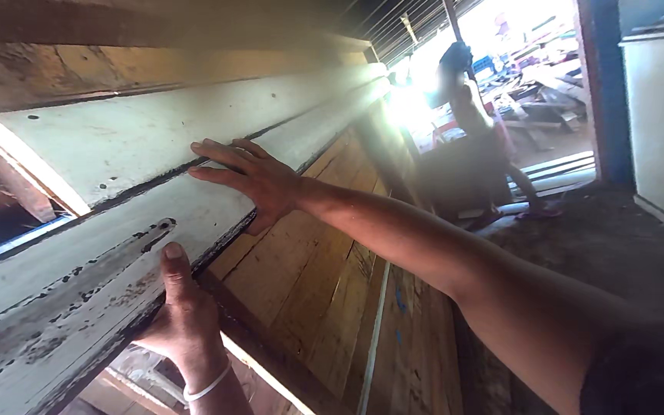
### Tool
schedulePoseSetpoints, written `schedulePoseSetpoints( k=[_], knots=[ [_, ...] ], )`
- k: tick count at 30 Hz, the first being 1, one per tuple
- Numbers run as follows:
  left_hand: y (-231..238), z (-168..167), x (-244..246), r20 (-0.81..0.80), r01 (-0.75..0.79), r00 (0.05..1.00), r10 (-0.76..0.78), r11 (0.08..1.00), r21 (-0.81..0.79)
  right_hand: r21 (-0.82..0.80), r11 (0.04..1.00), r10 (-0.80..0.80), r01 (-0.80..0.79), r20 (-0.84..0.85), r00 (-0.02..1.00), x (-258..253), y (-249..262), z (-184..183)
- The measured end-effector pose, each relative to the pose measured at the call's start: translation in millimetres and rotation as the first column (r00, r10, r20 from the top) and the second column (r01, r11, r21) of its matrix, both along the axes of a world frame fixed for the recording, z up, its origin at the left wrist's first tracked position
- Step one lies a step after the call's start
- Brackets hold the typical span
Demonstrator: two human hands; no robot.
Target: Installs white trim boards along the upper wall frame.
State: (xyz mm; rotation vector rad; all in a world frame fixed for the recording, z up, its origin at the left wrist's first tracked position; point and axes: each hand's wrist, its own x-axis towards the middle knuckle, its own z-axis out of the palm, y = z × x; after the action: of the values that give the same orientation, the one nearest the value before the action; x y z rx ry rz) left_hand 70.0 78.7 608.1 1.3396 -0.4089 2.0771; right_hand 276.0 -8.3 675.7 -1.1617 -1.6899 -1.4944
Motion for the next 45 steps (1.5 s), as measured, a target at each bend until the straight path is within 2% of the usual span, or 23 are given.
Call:
schedulePoseSetpoints(
  k=[7,23,40,45],
  knots=[
    [0.7,-0.6,0.0,-0.007,-0.006,1.000,0.006,0.999,-0.031,0.010,1.000,-0.002,0.002,0.007,1.000,0.4,1.2,-0.3],
    [-0.7,0.2,0.5,0.018,0.015,1.000,-0.015,1.000,0.013,-0.010,1.000,-0.020,0.020,-0.017,1.000,-0.2,0.7,0.3],
    [-1.4,-0.2,-0.2,0.014,0.005,1.000,-0.005,1.000,-0.007,0.044,0.999,0.017,-0.018,0.024,1.000,2.2,3.7,-1.1],
    [-0.3,-0.8,0.4,0.015,0.008,1.000,-0.007,0.999,-0.044,0.015,1.000,0.004,-0.004,0.004,1.000,1.4,2.3,-1.4]
  ],
)
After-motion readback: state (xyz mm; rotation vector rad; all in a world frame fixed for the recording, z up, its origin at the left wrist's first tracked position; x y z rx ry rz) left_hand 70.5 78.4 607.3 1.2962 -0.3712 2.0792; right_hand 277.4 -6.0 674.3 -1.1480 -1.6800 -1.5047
